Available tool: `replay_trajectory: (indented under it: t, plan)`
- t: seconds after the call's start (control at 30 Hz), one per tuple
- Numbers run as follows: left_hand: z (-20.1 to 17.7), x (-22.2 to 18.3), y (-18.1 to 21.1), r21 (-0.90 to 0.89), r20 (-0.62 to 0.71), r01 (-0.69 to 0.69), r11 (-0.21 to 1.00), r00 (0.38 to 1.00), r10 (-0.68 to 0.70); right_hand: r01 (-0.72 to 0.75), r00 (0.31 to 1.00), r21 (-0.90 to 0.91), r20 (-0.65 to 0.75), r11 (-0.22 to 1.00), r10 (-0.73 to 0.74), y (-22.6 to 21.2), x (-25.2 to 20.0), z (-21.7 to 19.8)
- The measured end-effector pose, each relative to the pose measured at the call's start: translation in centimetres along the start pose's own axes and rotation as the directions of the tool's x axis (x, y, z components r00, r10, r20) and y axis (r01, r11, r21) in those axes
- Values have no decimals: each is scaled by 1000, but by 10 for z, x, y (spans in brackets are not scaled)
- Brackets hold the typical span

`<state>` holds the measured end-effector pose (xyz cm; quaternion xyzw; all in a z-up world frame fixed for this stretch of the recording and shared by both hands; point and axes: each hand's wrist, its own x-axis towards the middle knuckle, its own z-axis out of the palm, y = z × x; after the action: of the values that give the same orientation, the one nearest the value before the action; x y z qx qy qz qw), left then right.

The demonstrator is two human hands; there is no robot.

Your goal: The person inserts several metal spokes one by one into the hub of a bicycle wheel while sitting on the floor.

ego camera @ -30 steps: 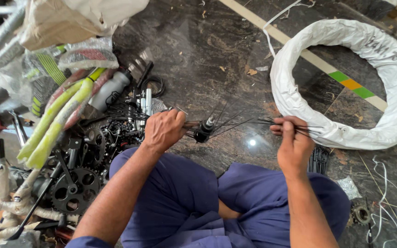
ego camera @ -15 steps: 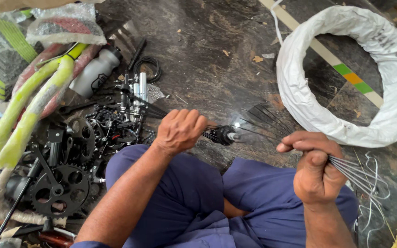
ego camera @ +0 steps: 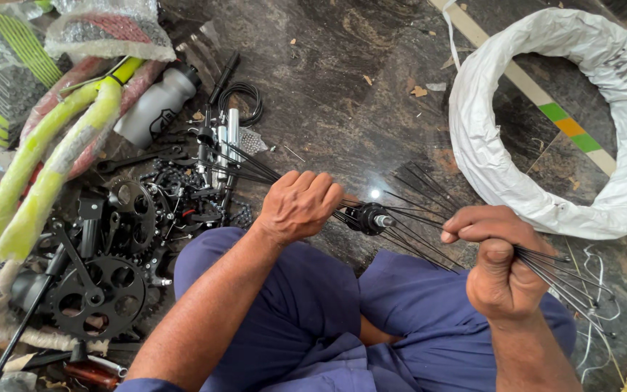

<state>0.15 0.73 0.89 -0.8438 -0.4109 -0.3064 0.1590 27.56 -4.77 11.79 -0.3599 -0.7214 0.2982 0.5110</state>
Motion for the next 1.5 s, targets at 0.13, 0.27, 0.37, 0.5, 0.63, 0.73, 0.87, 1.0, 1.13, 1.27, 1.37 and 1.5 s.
replay_trajectory:
  t: [0.13,0.27,0.37,0.5,0.63,0.73,0.87,1.0,1.13,1.27,1.37,1.5]
  plan:
    - [0,1,0,-35,-19,5,999,1000,-6,36,997,-91,68,995,-30,-11,11,2]
    - [4,1,1,-30,49,17,999,999,-15,89,978,-181,204,979,-51,-19,23,7]
    - [4,-1,0,-35,43,22,999,999,-21,284,905,-366,406,886,-122,-20,32,12]
    - [0,5,-5,-99,-14,37,994,999,-38,253,933,-375,338,892,-122,-10,34,2]
    - [0,6,-5,-128,-10,113,985,993,-115,-24,1000,-13,18,1000,24,-12,20,-15]
    - [2,11,-6,-106,-9,117,987,993,-118,-74,997,59,17,996,73,-16,19,-20]
    - [7,7,-4,-55,-1,132,990,991,-133,-120,987,99,118,988,109,-10,25,-15]
    - [9,5,-4,-49,-9,135,990,991,-136,-153,980,43,133,987,146,-7,33,-5]
    - [11,3,-6,-49,3,145,988,989,-145,-5,971,-152,236,988,41,-11,48,6]
    - [15,1,-8,-18,43,175,984,984,-174,323,923,-496,352,806,-154,-11,58,19]
    - [12,2,-9,-77,34,214,974,977,-212,-12,992,-312,117,950,51,-10,57,9]
    - [13,4,-11,-61,-26,212,975,976,-214,-203,979,31,20,979,202,-13,47,-8]
